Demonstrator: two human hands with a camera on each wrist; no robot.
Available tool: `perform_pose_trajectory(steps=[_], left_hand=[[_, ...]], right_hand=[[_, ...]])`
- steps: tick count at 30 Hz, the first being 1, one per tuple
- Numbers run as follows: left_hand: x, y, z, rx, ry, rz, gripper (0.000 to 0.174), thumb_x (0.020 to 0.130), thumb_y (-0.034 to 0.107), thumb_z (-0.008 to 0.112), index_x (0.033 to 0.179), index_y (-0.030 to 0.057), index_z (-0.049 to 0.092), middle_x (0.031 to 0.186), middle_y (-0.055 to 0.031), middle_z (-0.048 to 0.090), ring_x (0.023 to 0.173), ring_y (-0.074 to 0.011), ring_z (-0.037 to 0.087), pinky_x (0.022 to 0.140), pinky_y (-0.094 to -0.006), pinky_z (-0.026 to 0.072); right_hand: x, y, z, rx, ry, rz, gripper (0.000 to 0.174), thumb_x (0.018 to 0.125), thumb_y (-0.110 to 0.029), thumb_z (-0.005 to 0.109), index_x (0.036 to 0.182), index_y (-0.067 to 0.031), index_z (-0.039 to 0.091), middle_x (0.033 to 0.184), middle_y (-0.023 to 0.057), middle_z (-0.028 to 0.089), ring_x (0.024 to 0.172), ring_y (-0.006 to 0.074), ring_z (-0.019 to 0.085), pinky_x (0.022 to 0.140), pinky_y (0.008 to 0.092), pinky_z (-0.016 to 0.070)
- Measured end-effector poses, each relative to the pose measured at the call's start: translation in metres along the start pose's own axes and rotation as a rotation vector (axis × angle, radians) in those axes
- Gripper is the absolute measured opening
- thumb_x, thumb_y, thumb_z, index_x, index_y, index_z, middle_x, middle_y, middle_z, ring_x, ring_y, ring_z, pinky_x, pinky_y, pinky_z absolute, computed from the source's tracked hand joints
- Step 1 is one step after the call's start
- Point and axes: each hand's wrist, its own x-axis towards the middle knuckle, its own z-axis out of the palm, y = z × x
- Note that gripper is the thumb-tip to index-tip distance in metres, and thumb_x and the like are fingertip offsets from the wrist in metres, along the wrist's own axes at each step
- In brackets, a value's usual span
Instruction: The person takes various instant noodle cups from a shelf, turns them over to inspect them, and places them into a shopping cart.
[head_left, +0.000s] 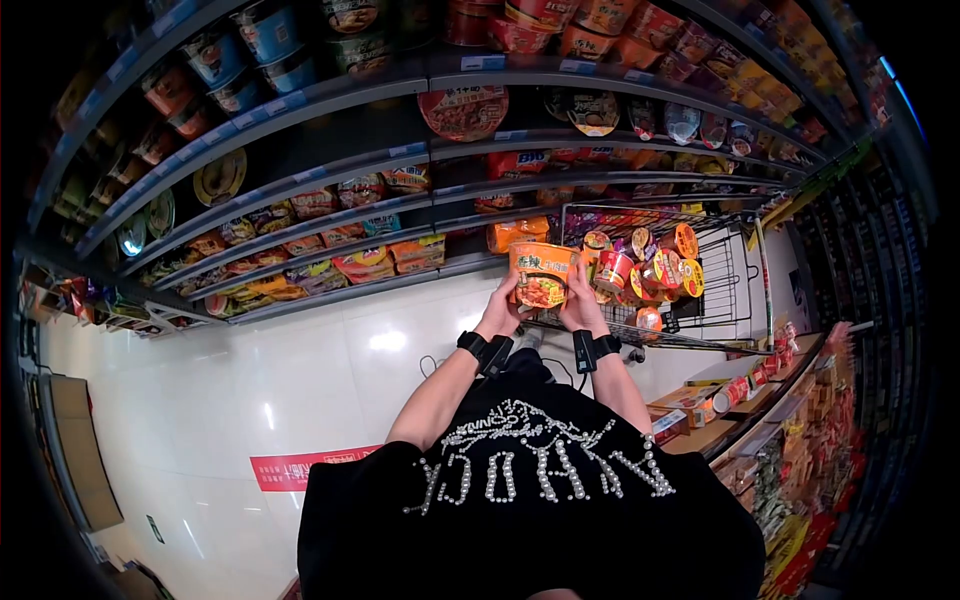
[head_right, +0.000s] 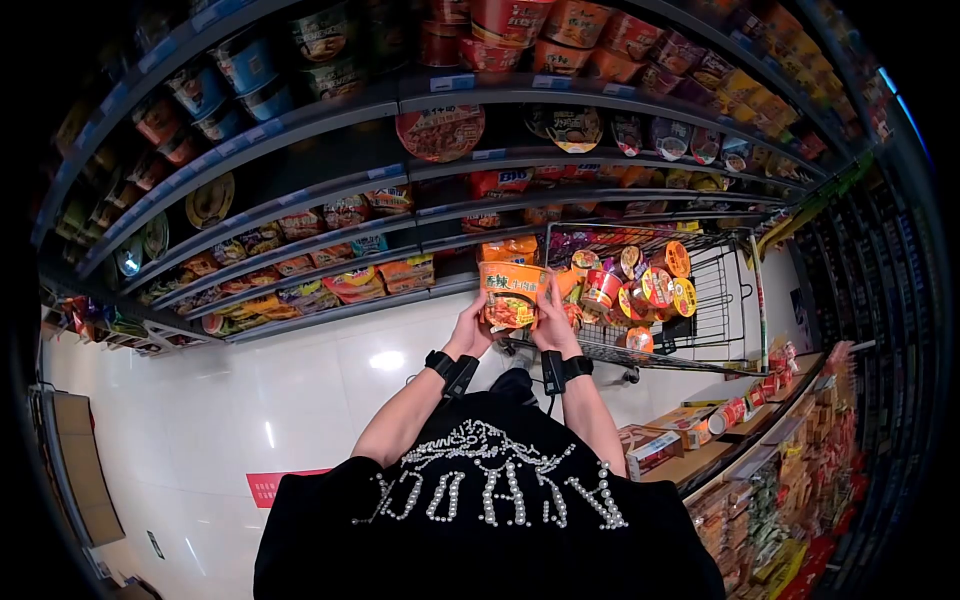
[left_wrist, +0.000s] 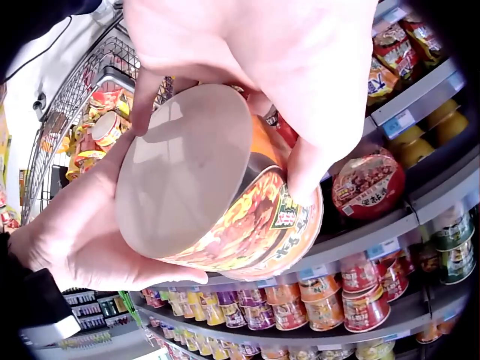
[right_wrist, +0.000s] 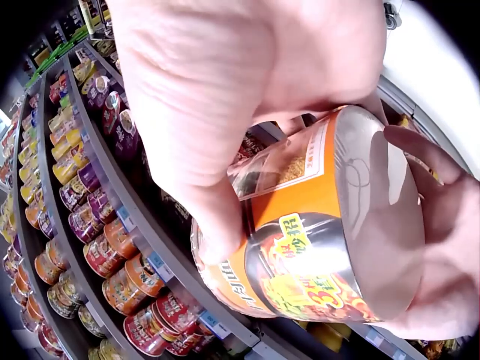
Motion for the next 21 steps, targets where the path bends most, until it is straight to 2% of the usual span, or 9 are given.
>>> perform_pose_trajectory(steps=[6,8,14,21], left_hand=[[-0.002,0.004,-0.001,0.004,-0.014,0.000,0.050,0.092,0.044,0.040,0.131,0.0124,0.035,0.125,-0.0077,0.049,0.112,-0.0213,0.051,0.089,-0.0415,0.0453],[-0.003,0.003,-0.002,0.005,0.001,0.001,0.049,0.092,0.044,0.040,0.131,0.0135,0.035,0.125,-0.0072,0.049,0.112,-0.0210,0.052,0.089,-0.0409,0.0455],[-0.002,0.003,-0.005,0.027,0.016,-0.004,0.047,0.093,0.044,0.038,0.130,0.0165,0.036,0.124,-0.0047,0.051,0.112,-0.0195,0.052,0.089,-0.0404,0.0444],[-0.004,0.002,-0.007,0.052,0.032,-0.022,0.046,0.093,0.045,0.036,0.128,0.0160,0.040,0.121,-0.0035,0.053,0.111,-0.0189,0.052,0.089,-0.0407,0.0431]], right_hand=[[0.004,0.004,-0.002,0.007,0.031,-0.023,0.060,0.089,-0.024,0.055,0.140,-0.0188,0.024,0.137,0.0019,0.036,0.124,0.0176,0.038,0.100,0.0352,0.0357],[0.004,0.003,-0.002,0.042,-0.013,-0.011,0.065,0.090,-0.022,0.053,0.143,-0.0241,0.016,0.134,-0.0022,0.040,0.122,0.0168,0.039,0.102,0.0378,0.0324],[0.013,0.014,-0.020,0.016,-0.020,-0.066,0.064,0.089,-0.022,0.055,0.142,-0.0207,0.019,0.137,-0.0019,0.038,0.124,0.0172,0.037,0.104,0.0367,0.0293],[0.001,0.011,-0.005,0.044,0.039,-0.032,0.064,0.089,-0.022,0.055,0.142,-0.0199,0.019,0.137,-0.0016,0.037,0.127,0.0167,0.034,0.105,0.0366,0.0271]])
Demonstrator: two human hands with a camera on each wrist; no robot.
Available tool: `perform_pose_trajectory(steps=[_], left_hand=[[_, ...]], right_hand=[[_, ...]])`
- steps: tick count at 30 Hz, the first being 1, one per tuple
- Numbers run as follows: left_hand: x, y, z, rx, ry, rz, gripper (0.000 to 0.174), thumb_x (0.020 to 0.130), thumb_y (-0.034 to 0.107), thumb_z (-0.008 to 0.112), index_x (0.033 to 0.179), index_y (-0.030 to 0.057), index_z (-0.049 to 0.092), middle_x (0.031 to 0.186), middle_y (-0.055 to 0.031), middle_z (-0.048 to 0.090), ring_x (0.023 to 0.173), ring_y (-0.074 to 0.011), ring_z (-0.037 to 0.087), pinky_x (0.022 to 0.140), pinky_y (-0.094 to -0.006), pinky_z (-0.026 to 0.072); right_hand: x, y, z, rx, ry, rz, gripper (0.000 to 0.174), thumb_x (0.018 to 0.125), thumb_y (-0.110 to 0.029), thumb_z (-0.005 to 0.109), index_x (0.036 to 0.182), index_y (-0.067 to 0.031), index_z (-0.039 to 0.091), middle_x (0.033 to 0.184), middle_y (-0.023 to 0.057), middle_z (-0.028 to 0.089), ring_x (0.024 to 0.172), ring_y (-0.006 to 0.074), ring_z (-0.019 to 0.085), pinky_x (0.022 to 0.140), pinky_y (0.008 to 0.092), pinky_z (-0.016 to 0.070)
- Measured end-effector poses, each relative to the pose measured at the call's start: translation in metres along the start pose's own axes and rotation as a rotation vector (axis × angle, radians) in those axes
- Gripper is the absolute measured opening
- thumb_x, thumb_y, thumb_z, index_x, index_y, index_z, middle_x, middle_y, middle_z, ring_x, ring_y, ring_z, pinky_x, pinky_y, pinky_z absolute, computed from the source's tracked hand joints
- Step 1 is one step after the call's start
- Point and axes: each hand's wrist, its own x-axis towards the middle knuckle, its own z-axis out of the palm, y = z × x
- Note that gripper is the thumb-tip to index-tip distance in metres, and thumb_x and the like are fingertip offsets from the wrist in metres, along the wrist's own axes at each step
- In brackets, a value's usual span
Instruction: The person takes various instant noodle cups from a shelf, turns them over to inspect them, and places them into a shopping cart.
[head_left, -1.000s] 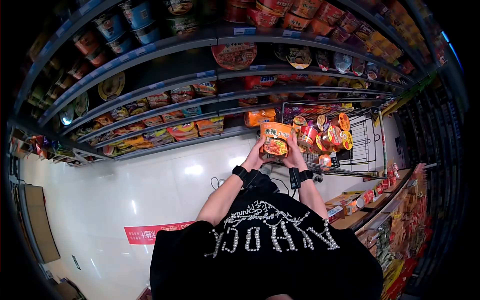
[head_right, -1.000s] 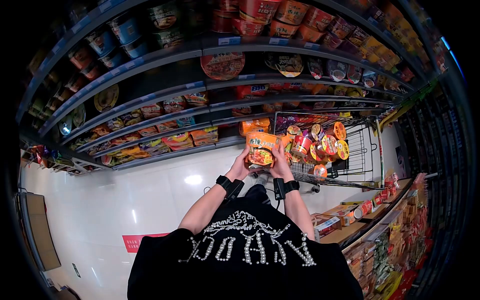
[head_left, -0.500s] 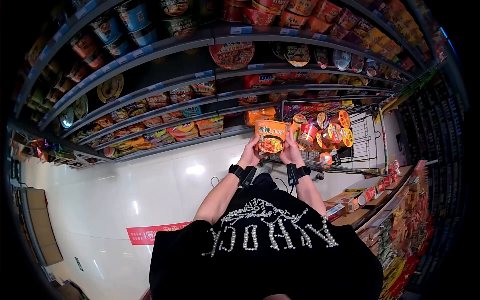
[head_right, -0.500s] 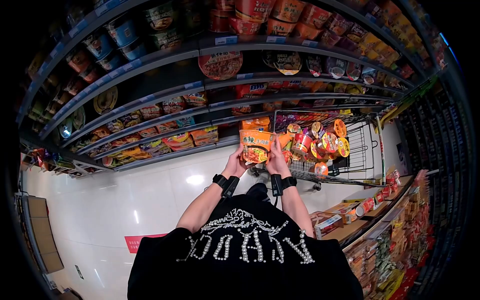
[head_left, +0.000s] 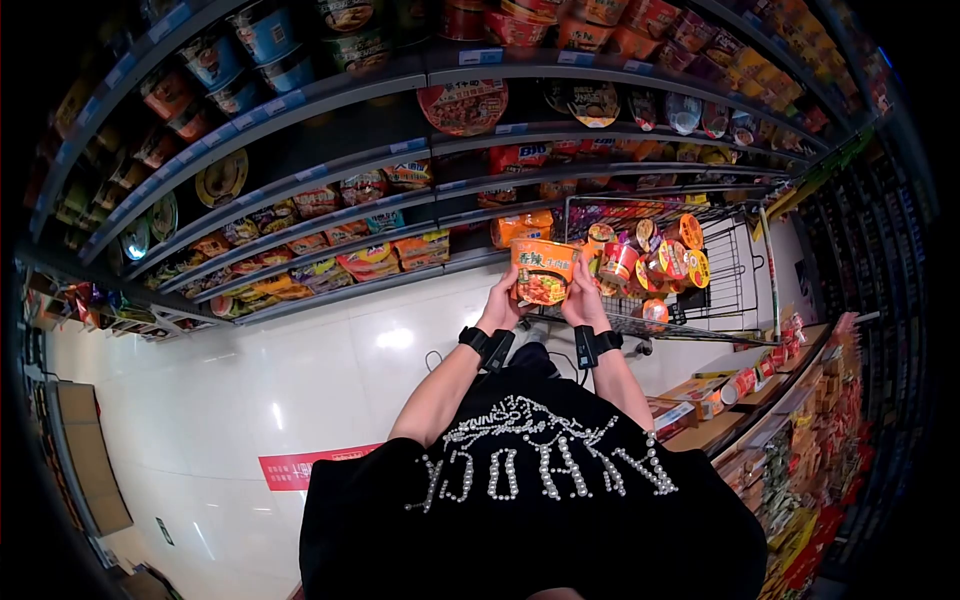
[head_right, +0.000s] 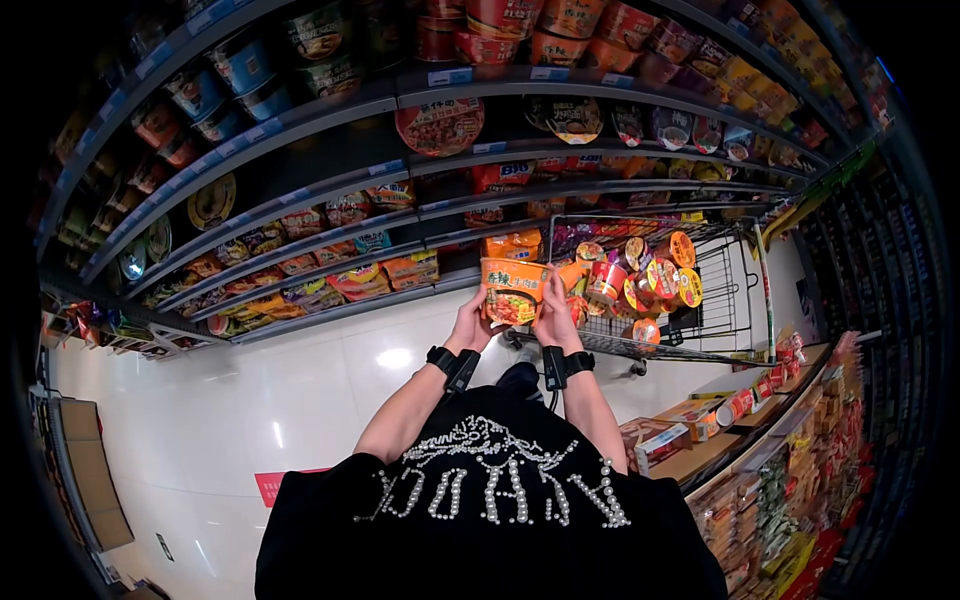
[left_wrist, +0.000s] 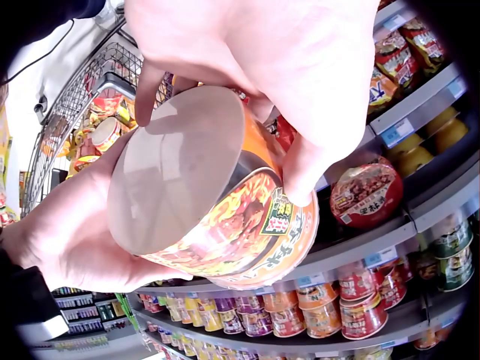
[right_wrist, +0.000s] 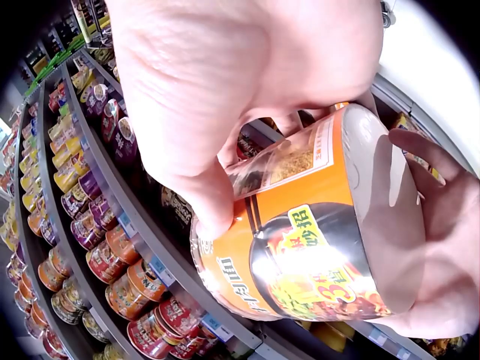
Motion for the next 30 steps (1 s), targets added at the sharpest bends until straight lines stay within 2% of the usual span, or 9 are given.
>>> perform_pose_trajectory(steps=[6,12,13,16,19,22,24,27,30], left_hand=[[0.000,-0.001,-0.002,0.008,0.003,0.000,0.046,0.093,0.045,0.037,0.127,0.0154,0.041,0.120,-0.0038,0.053,0.109,-0.0184,0.053,0.089,-0.0390,0.0438],[0.014,0.013,-0.004,-0.024,0.068,0.027,0.046,0.091,0.043,0.044,0.125,0.0118,0.044,0.119,-0.0050,0.054,0.108,-0.0185,0.054,0.089,-0.0387,0.0450],[0.020,0.026,0.003,-0.075,-0.026,0.052,0.045,0.090,0.041,0.048,0.124,0.0109,0.045,0.119,-0.0055,0.054,0.108,-0.0190,0.054,0.089,-0.0401,0.0454],[0.036,0.079,0.043,-0.102,-0.091,0.195,0.044,0.088,0.035,0.054,0.123,0.0101,0.046,0.117,-0.0055,0.055,0.109,-0.0207,0.054,0.092,-0.0418,0.0449],[0.046,0.153,0.086,0.047,-0.204,0.306,0.042,0.088,0.032,0.055,0.122,0.0094,0.045,0.118,-0.0063,0.055,0.109,-0.0214,0.054,0.090,-0.0405,0.0472],[0.049,0.236,0.137,0.201,-0.297,0.460,0.042,0.088,0.034,0.054,0.121,0.0089,0.045,0.117,-0.0074,0.056,0.106,-0.0210,0.056,0.088,-0.0398,0.0488],[0.061,0.296,0.168,0.318,-0.381,0.563,0.043,0.089,0.037,0.052,0.120,0.0085,0.047,0.116,-0.0077,0.056,0.104,-0.0203,0.057,0.086,-0.0397,0.0492],[0.011,0.360,0.240,0.474,-0.372,0.676,0.050,0.086,0.047,0.052,0.121,0.0123,0.048,0.114,-0.0052,0.057,0.105,-0.0190,0.055,0.090,-0.0415,0.0433],[-0.033,0.409,0.284,0.615,-0.280,0.848,0.052,0.087,0.052,0.049,0.122,0.0139,0.048,0.119,-0.0038,0.053,0.113,-0.0190,0.047,0.095,-0.0474,0.0334]], right_hand=[[-0.002,0.003,0.000,0.012,-0.039,-0.018,0.063,0.089,-0.022,0.054,0.142,-0.0198,0.019,0.138,-0.0020,0.037,0.127,0.0167,0.034,0.105,0.0366,0.0284],[0.023,-0.011,0.010,-0.043,-0.055,0.024,0.048,0.088,-0.022,0.055,0.132,-0.0157,0.036,0.123,-0.0029,0.049,0.115,0.0160,0.046,0.098,0.0354,0.0373],[0.034,-0.022,0.023,-0.079,-0.092,0.031,0.052,0.089,-0.022,0.054,0.135,-0.0166,0.031,0.123,0.0040,0.047,0.115,0.0187,0.046,0.096,0.0339,0.0388],[0.074,-0.055,0.066,-0.256,-0.197,-0.046,0.059,0.086,-0.018,0.059,0.137,-0.0198,0.028,0.122,0.0055,0.047,0.112,0.0188,0.048,0.093,0.0349,0.0410],[0.094,-0.100,0.140,-0.427,-0.314,-0.099,0.081,0.083,-0.015,0.065,0.142,-0.0220,0.010,0.129,0.0089,0.041,0.114,0.0205,0.047,0.089,0.0384,0.0435],[0.097,-0.153,0.226,-0.744,-0.341,-0.205,0.095,0.079,-0.028,0.070,0.143,-0.0211,0.000,0.137,0.0132,0.032,0.115,0.0240,0.047,0.084,0.0384,0.0454],[0.093,-0.184,0.284,-0.816,-0.431,-0.425,0.097,0.077,-0.035,0.071,0.143,-0.0146,0.003,0.137,0.0162,0.029,0.114,0.0246,0.047,0.078,0.0374,0.0476],[0.097,-0.220,0.356,-0.918,-0.425,-0.699,0.100,0.075,-0.046,0.069,0.142,-0.0085,0.006,0.134,0.0197,0.031,0.121,0.0264,0.040,0.095,0.0367,0.0378],[0.102,-0.246,0.418,-1.035,-0.436,-0.978,0.089,0.080,-0.044,0.064,0.143,-0.0158,0.008,0.133,0.0207,0.033,0.116,0.0280,0.045,0.085,0.0372,0.0472]])
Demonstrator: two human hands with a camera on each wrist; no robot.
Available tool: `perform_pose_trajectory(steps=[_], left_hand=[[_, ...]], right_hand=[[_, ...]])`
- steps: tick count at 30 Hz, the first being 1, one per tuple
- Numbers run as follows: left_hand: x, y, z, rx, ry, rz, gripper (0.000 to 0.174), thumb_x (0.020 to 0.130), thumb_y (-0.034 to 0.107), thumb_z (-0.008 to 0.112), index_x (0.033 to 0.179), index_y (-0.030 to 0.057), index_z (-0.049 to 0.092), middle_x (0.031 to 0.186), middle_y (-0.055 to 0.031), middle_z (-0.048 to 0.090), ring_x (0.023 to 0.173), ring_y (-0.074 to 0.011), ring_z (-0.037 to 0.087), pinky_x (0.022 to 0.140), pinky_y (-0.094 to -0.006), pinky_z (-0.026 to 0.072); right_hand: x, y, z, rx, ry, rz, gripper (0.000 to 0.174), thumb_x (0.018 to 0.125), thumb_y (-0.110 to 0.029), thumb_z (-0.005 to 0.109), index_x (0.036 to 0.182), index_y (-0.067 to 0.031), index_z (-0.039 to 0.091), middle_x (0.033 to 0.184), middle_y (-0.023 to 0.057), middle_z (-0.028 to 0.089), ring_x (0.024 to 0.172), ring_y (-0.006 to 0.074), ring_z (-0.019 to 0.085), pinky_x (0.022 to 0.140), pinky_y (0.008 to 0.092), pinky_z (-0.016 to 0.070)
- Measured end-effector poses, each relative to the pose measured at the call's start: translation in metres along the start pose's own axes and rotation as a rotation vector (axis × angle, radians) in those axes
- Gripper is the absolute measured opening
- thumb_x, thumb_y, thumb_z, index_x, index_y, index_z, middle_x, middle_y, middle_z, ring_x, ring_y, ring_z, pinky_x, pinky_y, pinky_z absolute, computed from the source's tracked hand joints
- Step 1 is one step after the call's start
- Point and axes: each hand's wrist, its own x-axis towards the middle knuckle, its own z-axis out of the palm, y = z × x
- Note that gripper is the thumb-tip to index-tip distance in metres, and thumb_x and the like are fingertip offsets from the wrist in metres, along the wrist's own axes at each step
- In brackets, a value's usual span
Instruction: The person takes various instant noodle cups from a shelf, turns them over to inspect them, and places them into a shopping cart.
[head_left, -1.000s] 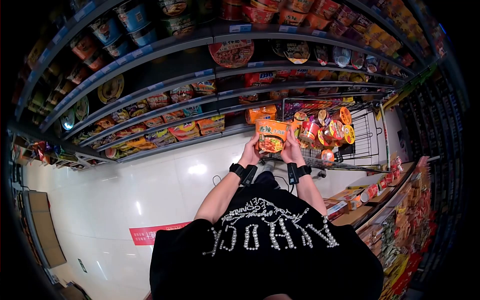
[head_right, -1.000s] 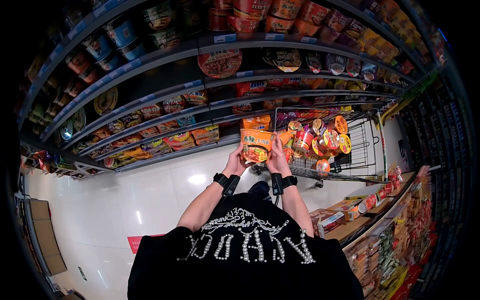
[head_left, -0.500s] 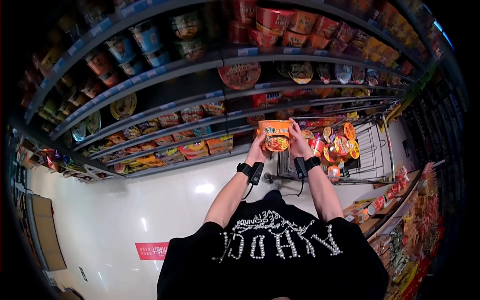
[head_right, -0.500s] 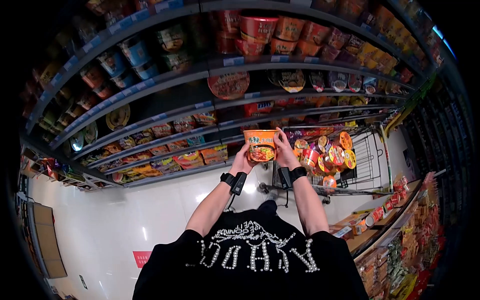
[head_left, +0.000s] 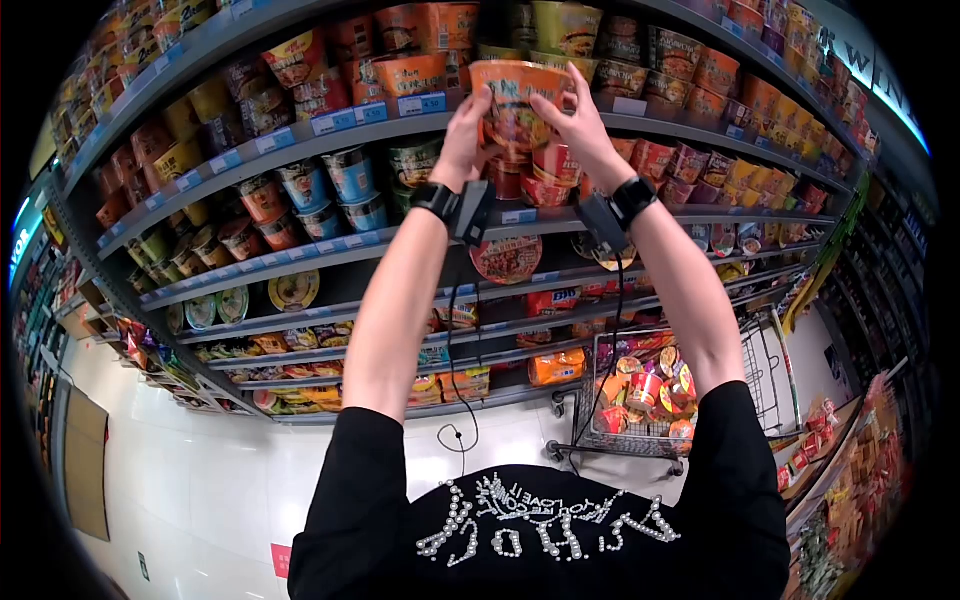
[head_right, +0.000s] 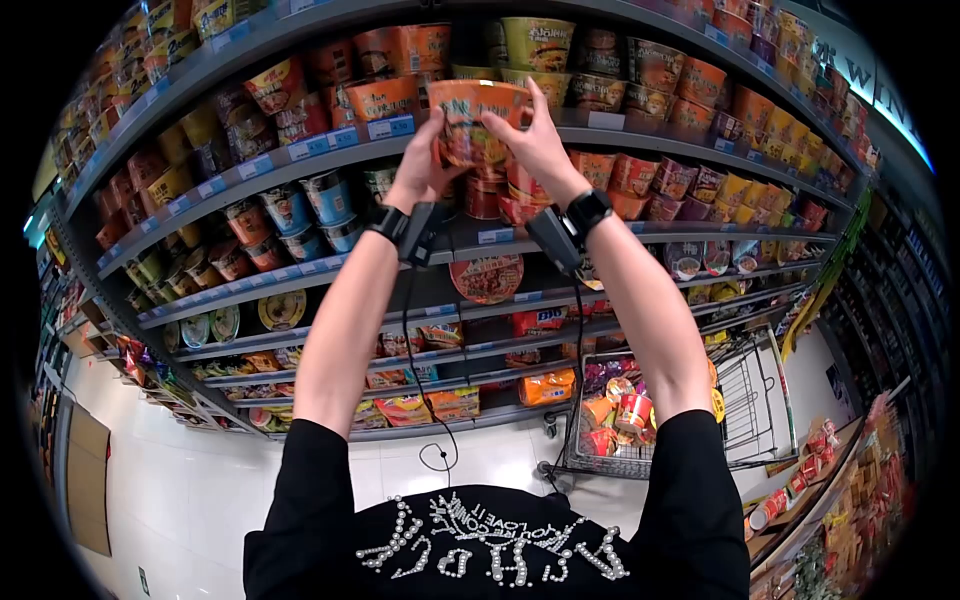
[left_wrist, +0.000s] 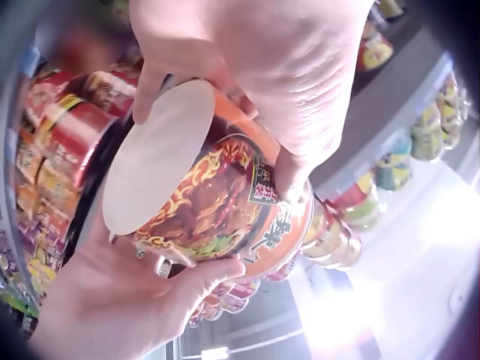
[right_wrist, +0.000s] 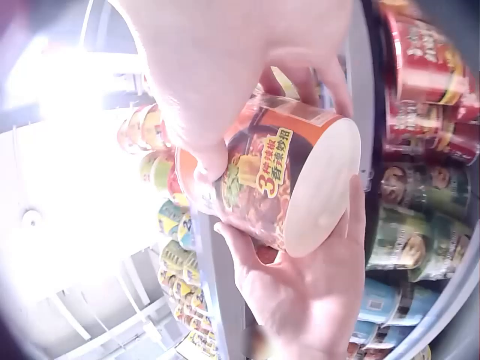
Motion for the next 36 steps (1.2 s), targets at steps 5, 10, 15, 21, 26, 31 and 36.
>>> perform_pose_trajectory(steps=[5,10,15,21,26,31,36], left_hand=[[0.026,0.078,-0.019,0.227,0.130,0.189,0.052,0.087,0.043,0.055,0.129,0.0159,0.041,0.126,-0.0021,0.046,0.113,-0.0184,0.047,0.092,-0.0457,0.0388],[0.069,0.112,-0.057,0.190,0.127,0.451,0.057,0.090,0.029,0.056,0.137,0.0124,0.029,0.109,-0.0029,0.056,0.093,-0.0112,0.053,0.073,-0.0267,0.0468],[0.076,0.134,-0.076,0.459,0.149,0.410,0.070,0.087,0.029,0.059,0.143,0.0201,0.017,0.126,-0.0013,0.047,0.108,-0.0156,0.051,0.072,-0.0330,0.0525],[0.073,0.151,-0.075,0.464,0.074,0.536,0.074,0.080,0.016,0.068,0.139,0.0109,0.023,0.120,-0.0068,0.053,0.104,-0.0184,0.055,0.073,-0.0326,0.0547],[0.092,0.126,-0.110,1.084,0.396,0.599,0.063,0.078,0.011,0.064,0.133,0.0026,0.035,0.122,-0.0200,0.052,0.112,-0.0286,0.052,0.091,-0.0353,0.0423],[0.076,0.123,-0.108,1.399,0.482,0.365,0.036,0.075,0.013,0.053,0.110,0.0034,0.050,0.110,-0.0191,0.058,0.102,-0.0384,0.053,0.083,-0.0457,0.0437],[0.069,0.093,-0.125,1.412,0.332,0.428,0.040,0.076,0.022,0.054,0.112,0.0051,0.054,0.114,-0.0181,0.055,0.103,-0.0354,0.053,0.086,-0.0447,0.0435]], right_hand=[[0.081,-0.029,0.034,-0.043,-0.006,-0.268,0.078,0.082,-0.036,0.064,0.140,-0.0073,0.021,0.126,0.0229,0.044,0.119,0.0297,0.044,0.092,0.0364,0.0422],[0.125,-0.062,0.086,-0.023,0.136,-0.345,0.058,0.083,-0.019,0.061,0.133,-0.0080,0.034,0.108,0.0200,0.059,0.098,0.0283,0.059,0.085,0.0344,0.0449],[0.155,-0.055,0.111,0.113,0.164,-0.412,0.049,0.082,-0.018,0.062,0.125,-0.0053,0.044,0.108,0.0189,0.059,0.096,0.0243,0.060,0.082,0.0336,0.0471],[0.164,-0.047,0.120,0.187,0.178,-0.598,0.054,0.081,-0.014,0.065,0.125,-0.0012,0.038,0.111,0.0181,0.057,0.101,0.0208,0.058,0.081,0.0291,0.0492],[0.179,-0.005,0.137,-0.122,0.069,-0.418,0.063,0.076,-0.015,0.065,0.129,-0.0043,0.033,0.117,0.0217,0.053,0.107,0.0355,0.053,0.089,0.0389,0.0436],[0.157,-0.009,0.146,-0.226,0.014,-0.335,0.055,0.078,-0.014,0.060,0.127,-0.0026,0.037,0.116,0.0237,0.053,0.108,0.0346,0.052,0.090,0.0385,0.0416],[0.134,-0.002,0.149,-0.265,0.053,-0.342,0.031,0.071,-0.007,0.050,0.099,0.0015,0.058,0.096,0.0193,0.061,0.093,0.0338,0.057,0.082,0.0384,0.0443]])
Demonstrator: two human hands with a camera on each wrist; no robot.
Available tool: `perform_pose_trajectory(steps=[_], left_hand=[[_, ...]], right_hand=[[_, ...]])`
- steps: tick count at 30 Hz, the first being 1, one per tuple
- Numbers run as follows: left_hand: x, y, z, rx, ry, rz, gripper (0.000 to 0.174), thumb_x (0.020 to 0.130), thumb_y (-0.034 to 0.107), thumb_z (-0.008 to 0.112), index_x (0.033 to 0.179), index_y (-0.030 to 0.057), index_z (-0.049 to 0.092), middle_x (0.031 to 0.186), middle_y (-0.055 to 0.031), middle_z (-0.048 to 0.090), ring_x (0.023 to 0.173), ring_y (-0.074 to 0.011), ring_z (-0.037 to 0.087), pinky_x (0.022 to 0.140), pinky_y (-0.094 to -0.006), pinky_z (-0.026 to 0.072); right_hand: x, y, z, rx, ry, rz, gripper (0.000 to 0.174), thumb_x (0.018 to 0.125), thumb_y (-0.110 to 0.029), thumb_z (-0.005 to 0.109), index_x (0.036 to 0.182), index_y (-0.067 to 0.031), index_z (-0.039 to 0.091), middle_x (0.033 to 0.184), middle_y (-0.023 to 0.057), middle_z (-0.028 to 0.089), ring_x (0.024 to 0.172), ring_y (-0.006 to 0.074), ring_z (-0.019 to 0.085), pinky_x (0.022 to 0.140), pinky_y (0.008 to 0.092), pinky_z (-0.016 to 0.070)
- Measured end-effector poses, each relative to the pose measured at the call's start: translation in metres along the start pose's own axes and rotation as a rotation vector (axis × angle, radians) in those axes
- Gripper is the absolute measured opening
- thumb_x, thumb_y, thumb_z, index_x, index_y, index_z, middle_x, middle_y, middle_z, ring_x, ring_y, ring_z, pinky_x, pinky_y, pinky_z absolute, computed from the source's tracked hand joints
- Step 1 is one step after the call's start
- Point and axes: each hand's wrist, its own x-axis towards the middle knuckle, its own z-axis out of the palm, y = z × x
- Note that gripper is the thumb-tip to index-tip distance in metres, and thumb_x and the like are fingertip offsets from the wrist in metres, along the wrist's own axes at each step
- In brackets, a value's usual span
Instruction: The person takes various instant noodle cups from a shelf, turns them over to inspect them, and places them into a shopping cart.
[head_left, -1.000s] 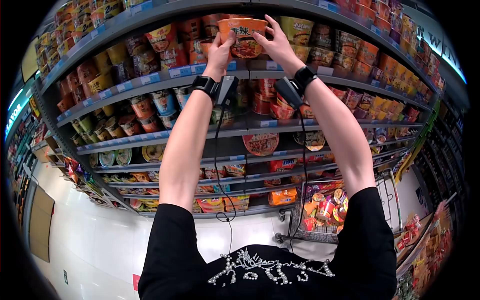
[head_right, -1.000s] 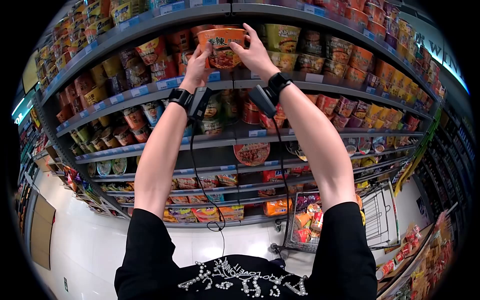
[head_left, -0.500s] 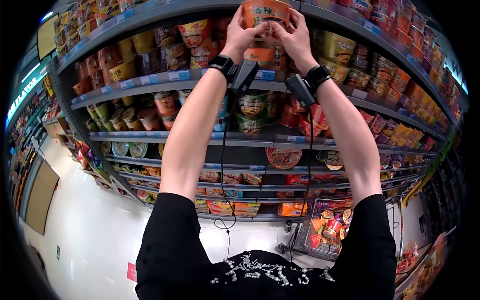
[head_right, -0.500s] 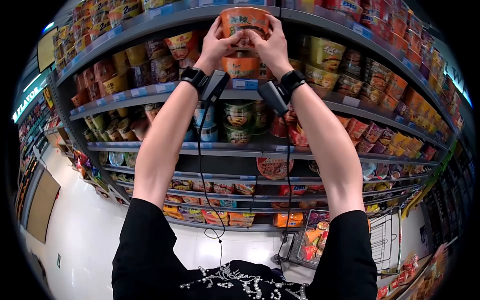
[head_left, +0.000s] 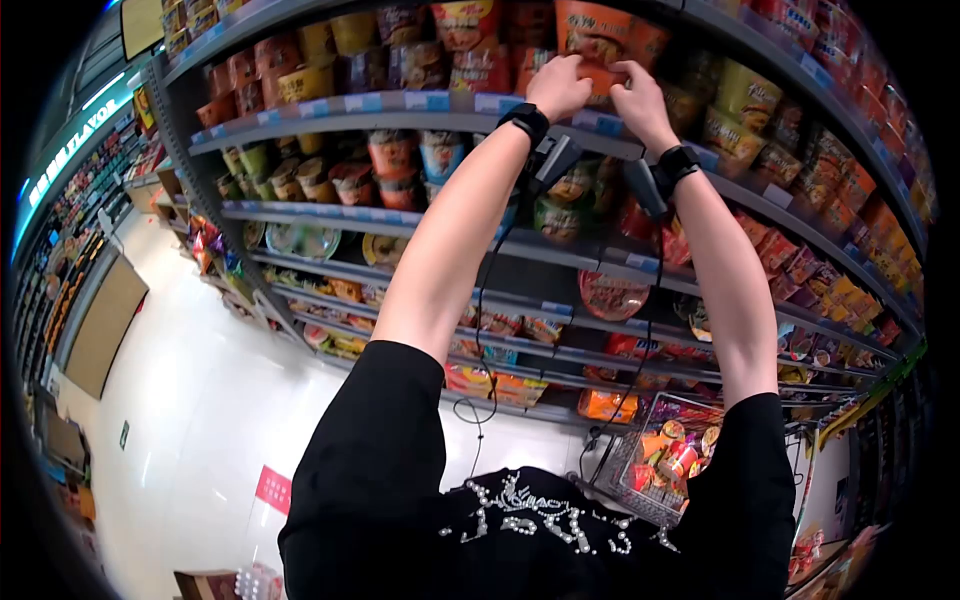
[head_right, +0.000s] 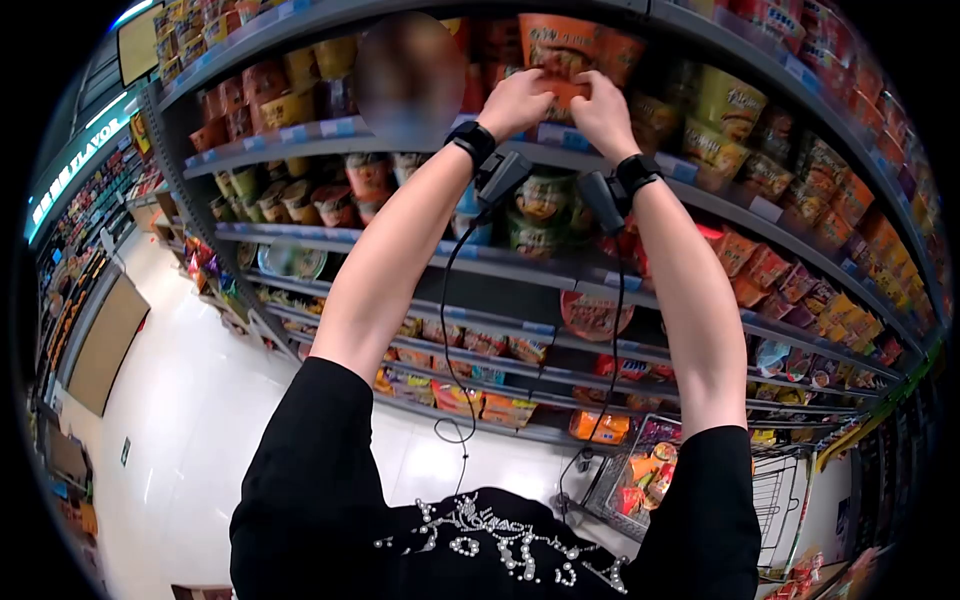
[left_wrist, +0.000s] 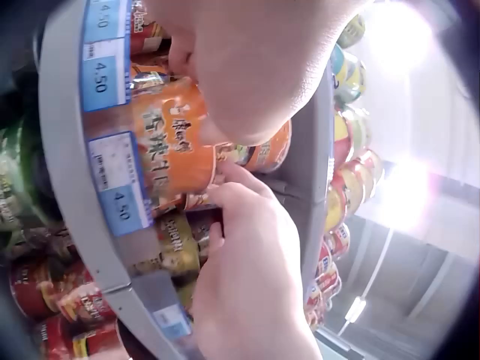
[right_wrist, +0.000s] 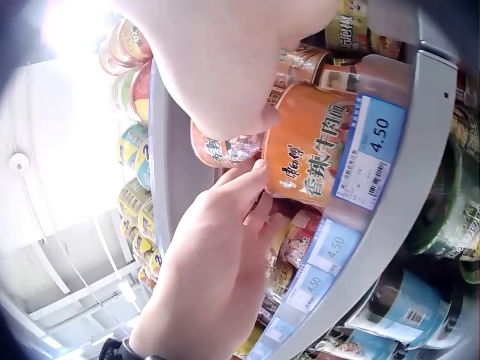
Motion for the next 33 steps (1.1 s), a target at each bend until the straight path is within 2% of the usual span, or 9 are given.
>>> perform_pose_trajectory(steps=[2,5,11,15,19,21,25,29,33], left_hand=[[-0.026,0.009,0.007,-0.015,0.127,0.148,0.045,0.074,0.018,0.056,0.117,0.0058,0.052,0.119,-0.0197,0.049,0.105,-0.0357,0.051,0.088,-0.0428,0.0433],[-0.076,0.038,0.013,-0.123,0.224,0.259,0.029,0.072,0.006,0.053,0.101,0.0023,0.056,0.103,-0.0187,0.054,0.095,-0.0347,0.054,0.081,-0.0411,0.0453],[-0.194,0.062,0.094,-0.356,-0.018,0.163,0.019,0.072,0.003,0.053,0.091,-0.0016,0.056,0.083,-0.0176,0.059,0.077,-0.0338,0.059,0.070,-0.0370,0.0485],[-0.302,0.053,0.179,-0.398,-0.336,-0.077,0.019,0.074,0.005,0.052,0.092,0.0007,0.057,0.082,-0.0186,0.061,0.081,-0.0341,0.060,0.072,-0.0391,0.0482],[-0.416,0.030,0.260,-0.200,-0.988,-0.149,0.030,0.073,0.015,0.055,0.101,0.0051,0.060,0.089,-0.0190,0.063,0.090,-0.0334,0.060,0.079,-0.0408,0.0476],[-0.467,0.026,0.296,-0.153,-1.319,-0.110,0.037,0.071,0.017,0.056,0.106,0.0066,0.060,0.094,-0.0172,0.064,0.094,-0.0324,0.059,0.083,-0.0402,0.0465],[-0.538,0.056,0.337,-0.211,-1.395,-0.343,0.041,0.068,0.011,0.051,0.107,0.0048,0.060,0.100,-0.0169,0.063,0.097,-0.0320,0.058,0.086,-0.0384,0.0450],[-0.567,0.106,0.376,-0.352,-1.503,-0.378,0.039,0.068,0.010,0.050,0.106,0.0042,0.060,0.099,-0.0185,0.063,0.095,-0.0322,0.059,0.085,-0.0383,0.0458],[-0.599,0.134,0.422,-0.532,-1.425,-0.505,0.037,0.071,0.009,0.049,0.105,0.0018,0.060,0.085,-0.0144,0.065,0.082,-0.0250,0.063,0.075,-0.0323,0.0479]], right_hand=[[-0.026,0.000,-0.003,-0.018,0.169,-0.040,0.023,0.073,-0.006,0.049,0.092,-0.0009,0.061,0.090,0.0159,0.061,0.084,0.0314,0.058,0.077,0.0381,0.0450],[-0.087,0.009,-0.010,0.002,0.365,-0.064,0.017,0.074,-0.002,0.046,0.081,-0.0021,0.062,0.081,0.0128,0.060,0.076,0.0289,0.056,0.073,0.0361,0.0452],[-0.310,0.092,-0.014,0.306,0.203,0.468,0.014,0.078,0.003,0.044,0.069,0.0004,0.054,0.063,0.0023,0.054,0.061,0.0081,0.048,0.057,0.0219,0.0389],[-0.521,0.141,-0.028,0.492,0.311,0.973,0.016,0.078,0.006,0.046,0.070,-0.0021,0.057,0.067,0.0036,0.056,0.060,0.0103,0.051,0.054,0.0218,0.0413],[-0.683,0.120,-0.054,0.470,0.478,1.515,0.022,0.077,0.008,0.037,0.074,-0.0003,0.057,0.065,0.0113,0.058,0.054,0.0156,0.055,0.045,0.0256,0.0437],[-0.735,0.109,-0.074,0.414,0.539,1.614,0.022,0.077,0.008,0.037,0.075,-0.0006,0.057,0.065,0.0118,0.058,0.052,0.0158,0.054,0.043,0.0257,0.0431],[-0.785,0.109,-0.126,0.351,0.613,1.770,0.024,0.079,0.004,0.035,0.085,-0.0013,0.057,0.069,0.0119,0.061,0.055,0.0170,0.057,0.046,0.0263,0.0447],[-0.797,0.122,-0.176,0.299,0.706,1.793,0.023,0.080,0.004,0.036,0.085,-0.0004,0.057,0.069,0.0104,0.061,0.056,0.0156,0.058,0.047,0.0249,0.0460],[-0.799,0.146,-0.216,0.312,0.811,1.824,0.021,0.081,0.006,0.036,0.085,0.0029,0.056,0.070,0.0120,0.059,0.055,0.0163,0.057,0.046,0.0257,0.0467]])
